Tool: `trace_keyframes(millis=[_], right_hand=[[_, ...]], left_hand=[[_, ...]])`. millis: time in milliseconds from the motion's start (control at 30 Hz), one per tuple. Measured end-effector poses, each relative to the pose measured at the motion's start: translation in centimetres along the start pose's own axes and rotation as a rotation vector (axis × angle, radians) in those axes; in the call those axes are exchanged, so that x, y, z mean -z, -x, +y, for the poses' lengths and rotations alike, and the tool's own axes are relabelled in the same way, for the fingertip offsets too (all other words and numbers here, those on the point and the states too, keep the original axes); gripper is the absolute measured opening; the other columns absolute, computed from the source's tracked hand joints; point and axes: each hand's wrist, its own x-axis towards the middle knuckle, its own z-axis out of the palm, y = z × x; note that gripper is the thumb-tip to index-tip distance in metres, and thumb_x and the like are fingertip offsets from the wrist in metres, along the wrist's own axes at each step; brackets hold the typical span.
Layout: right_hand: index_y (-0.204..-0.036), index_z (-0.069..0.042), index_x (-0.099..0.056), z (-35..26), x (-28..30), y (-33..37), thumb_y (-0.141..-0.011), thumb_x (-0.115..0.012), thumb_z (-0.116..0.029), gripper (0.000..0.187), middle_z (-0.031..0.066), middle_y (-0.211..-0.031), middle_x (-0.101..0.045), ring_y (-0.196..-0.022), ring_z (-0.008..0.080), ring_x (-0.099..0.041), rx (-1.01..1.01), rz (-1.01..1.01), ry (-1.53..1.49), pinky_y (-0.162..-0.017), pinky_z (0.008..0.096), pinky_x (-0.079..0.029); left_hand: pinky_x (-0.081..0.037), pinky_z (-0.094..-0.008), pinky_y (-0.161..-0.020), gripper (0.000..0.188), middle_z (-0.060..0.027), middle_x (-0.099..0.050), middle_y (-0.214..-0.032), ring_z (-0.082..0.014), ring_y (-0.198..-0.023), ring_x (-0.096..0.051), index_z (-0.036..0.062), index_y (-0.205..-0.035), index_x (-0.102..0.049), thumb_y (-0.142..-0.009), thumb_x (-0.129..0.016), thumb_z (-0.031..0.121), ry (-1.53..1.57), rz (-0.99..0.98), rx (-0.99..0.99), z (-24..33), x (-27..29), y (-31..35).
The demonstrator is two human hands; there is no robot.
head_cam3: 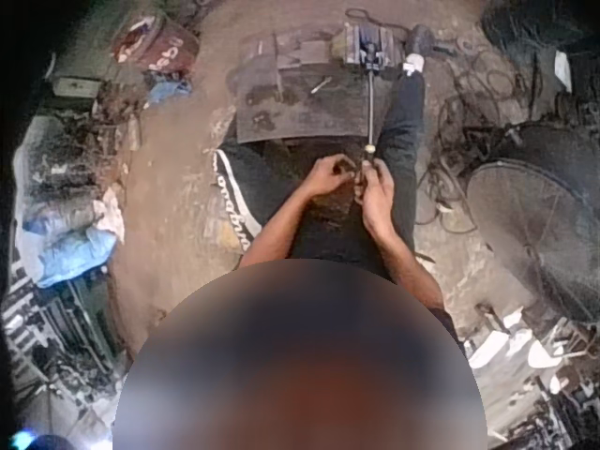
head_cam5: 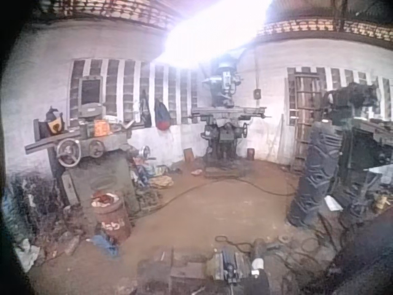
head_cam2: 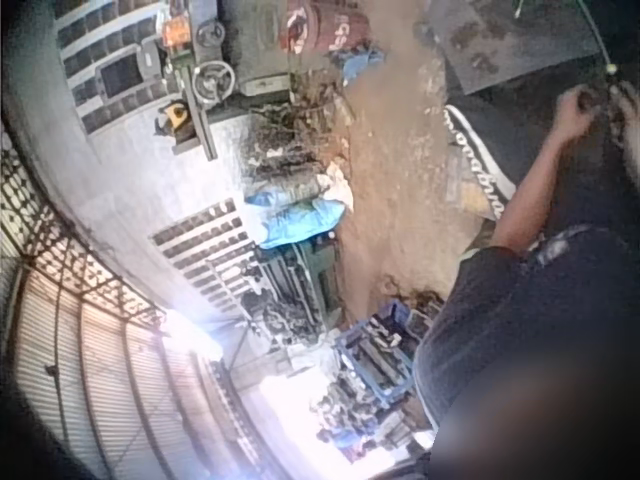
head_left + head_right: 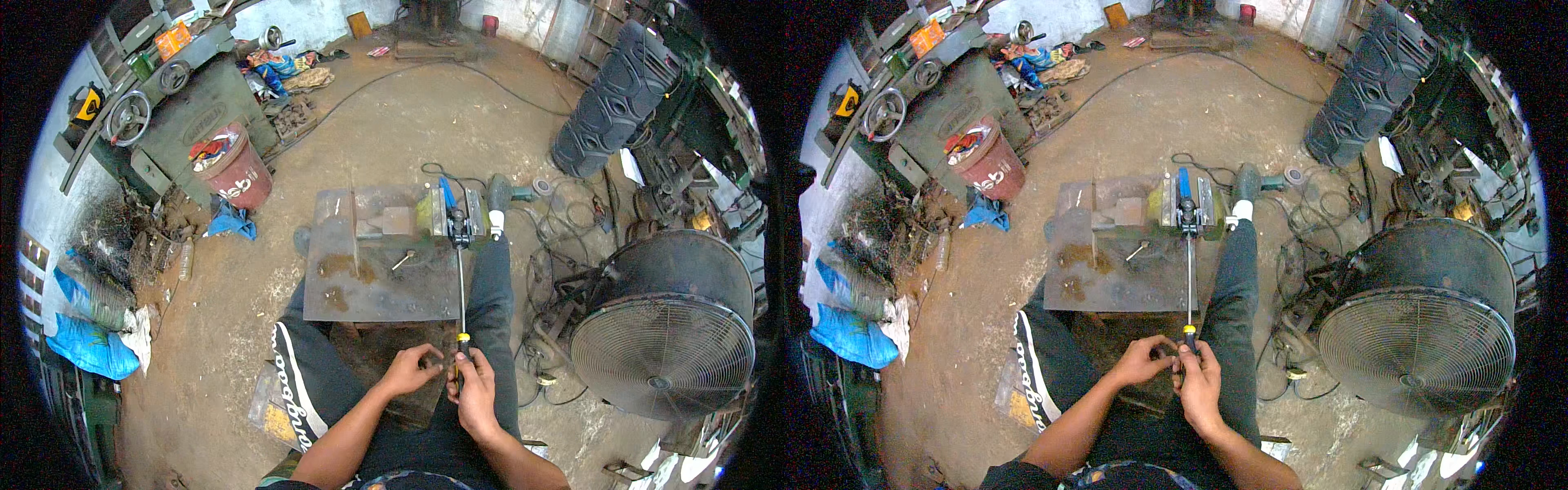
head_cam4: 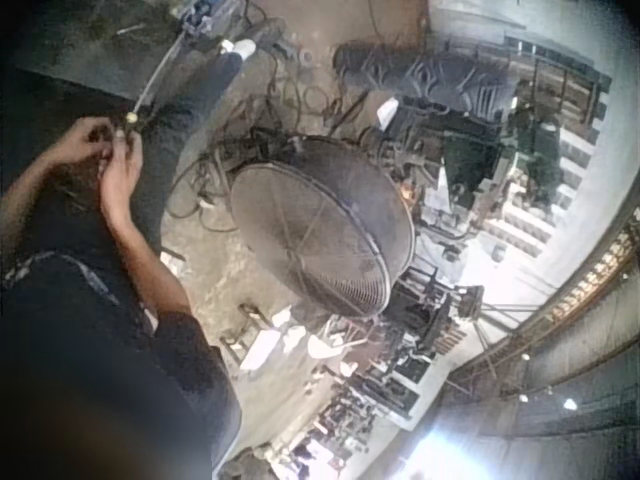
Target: The person sits on the floor and uses a screwdriver to loosen and remove a bolt from a metal part clamped in a bench vise. They then remove the part, inspect it, and place it back in the vise to continue working.
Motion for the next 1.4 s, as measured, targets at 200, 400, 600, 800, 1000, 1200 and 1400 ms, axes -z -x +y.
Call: trace_keyframes(millis=[200,400,600,800,1000,1200,1400], right_hand=[[-0.111,-0.011,-0.056,0.2,-0.2,0.8,-0.105,-0.054,-0.023,0.014,-0.0009,-0.073,-0.052,-0.051,0.006,-0.043,-0.064,0.017,0.02,-0.044,0.0213,-0.031],[-0.108,-0.01,-0.055,0.8,-0.3,0.1,-0.105,-0.056,-0.024,0.014,-0.0018,-0.074,-0.052,-0.052,0.0056,-0.044,0.054,-0.025,0.033,-0.044,0.022,-0.031],[-0.105,-0.009,-0.054,1.4,-0.3,-0.2,-0.105,-0.056,-0.022,0.014,-0.0004,-0.071,-0.051,-0.053,0.007,-0.044,0.082,0.002,0.049,-0.045,0.0234,-0.033],[-0.103,-0.007,-0.054,1.5,0.2,-0.5,-0.104,-0.057,-0.021,0.014,0.0005,-0.072,-0.052,-0.056,0.0081,-0.047,0.098,0.025,0.119,-0.047,0.0252,-0.037],[-0.112,0.001,-0.059,2.0,1.0,-1.2,-0.1,-0.063,-0.028,0.032,0.0151,-0.079,-0.065,-0.07,0.0256,-0.063,0.194,0.1,0.323,-0.067,0.0397,-0.049],[-0.125,0.004,-0.058,2.6,0.8,-3.1,-0.099,-0.06,-0.027,0.04,0.0257,-0.096,-0.069,-0.086,0.0395,-0.068,0.383,0.111,0.35,-0.079,0.046,-0.05],[-0.129,0.0,-0.053,0.8,0.1,-2.7,-0.102,-0.057,-0.026,0.038,0.0136,-0.085,-0.062,-0.066,0.0227,-0.058,0.081,-0.018,0.265,-0.062,0.0366,-0.046]], left_hand=[[-0.054,-0.0368,-0.069,0.032,-0.011,-0.07,-0.08,-0.0221,-0.072,-0.067,0.0099,-0.112,-0.071,-0.085,-0.078,0.024,0.013,0.033,-0.007,0.6,0.3,0.2],[-0.053,-0.0316,-0.067,0.024,-0.0078,-0.071,-0.08,-0.0149,-0.071,-0.066,0.0062,-0.11,-0.071,-0.087,-0.077,0.013,0.099,0.086,0.008,0.5,1.3,-0.2],[-0.05,-0.0275,-0.065,0.019,-0.0041,-0.069,-0.078,-0.0102,-0.069,-0.064,0.0012,-0.106,-0.069,-0.088,-0.075,0.006,0.267,0.252,-0.019,3.5,3.4,-0.7],[-0.046,-0.0247,-0.062,0.016,-0.0018,-0.067,-0.075,-0.0087,-0.067,-0.061,0.0034,-0.103,-0.069,-0.087,-0.075,0.003,0.276,0.315,-0.133,11.6,4.9,-3.2],[-0.05,-0.0283,-0.064,0.017,-0.0054,-0.063,-0.07,-0.0125,-0.066,-0.062,0.0035,-0.1,-0.07,-0.084,-0.075,0.005,-0.002,0.259,-0.464,17.7,3.8,-5.5],[-0.052,-0.0354,-0.063,0.016,-0.0093,-0.062,-0.07,-0.0232,-0.065,-0.064,0.007,-0.1,-0.069,-0.084,-0.073,0.009,-0.123,0.002,-0.553,18.1,1.7,-8.9],[-0.055,-0.0491,-0.069,0.022,-0.0178,-0.071,-0.082,-0.0383,-0.077,-0.071,0.0057,-0.1,-0.064,-0.085,-0.071,0.021,-0.663,-0.05,-0.523,18.0,1.8,-10.8]])
